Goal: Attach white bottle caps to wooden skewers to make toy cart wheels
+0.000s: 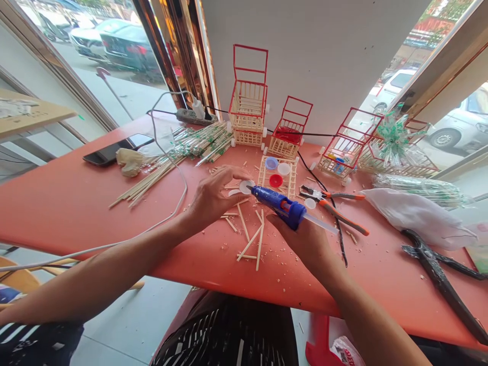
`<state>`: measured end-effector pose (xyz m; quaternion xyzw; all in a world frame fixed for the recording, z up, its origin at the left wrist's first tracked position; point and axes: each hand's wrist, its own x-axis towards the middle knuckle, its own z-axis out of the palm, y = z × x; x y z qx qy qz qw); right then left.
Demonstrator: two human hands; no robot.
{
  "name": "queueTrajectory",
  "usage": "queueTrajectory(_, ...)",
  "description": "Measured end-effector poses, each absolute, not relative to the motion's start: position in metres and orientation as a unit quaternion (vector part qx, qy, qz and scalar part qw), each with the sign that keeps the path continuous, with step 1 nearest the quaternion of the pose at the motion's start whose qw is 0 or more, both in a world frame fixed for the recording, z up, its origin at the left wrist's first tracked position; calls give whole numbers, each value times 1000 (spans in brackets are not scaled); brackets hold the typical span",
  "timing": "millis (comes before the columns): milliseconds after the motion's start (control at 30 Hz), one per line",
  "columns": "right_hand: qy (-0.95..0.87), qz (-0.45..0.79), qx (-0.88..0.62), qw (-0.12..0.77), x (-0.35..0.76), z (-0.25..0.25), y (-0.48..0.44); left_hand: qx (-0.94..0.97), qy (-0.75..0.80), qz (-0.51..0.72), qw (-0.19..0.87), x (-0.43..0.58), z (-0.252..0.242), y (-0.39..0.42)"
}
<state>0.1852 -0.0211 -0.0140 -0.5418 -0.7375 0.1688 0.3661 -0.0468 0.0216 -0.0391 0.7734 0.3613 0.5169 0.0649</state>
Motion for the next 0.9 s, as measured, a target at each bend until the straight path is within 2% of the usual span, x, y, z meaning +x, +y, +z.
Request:
queueTrajectory(333,-749,160,-532,360,185,-13,-20,770,378,505,93,-47,-39,23)
queueTrajectory(900,-742,167,-538,364,185,-16,-19,770,373,511,79,-46,-41,24)
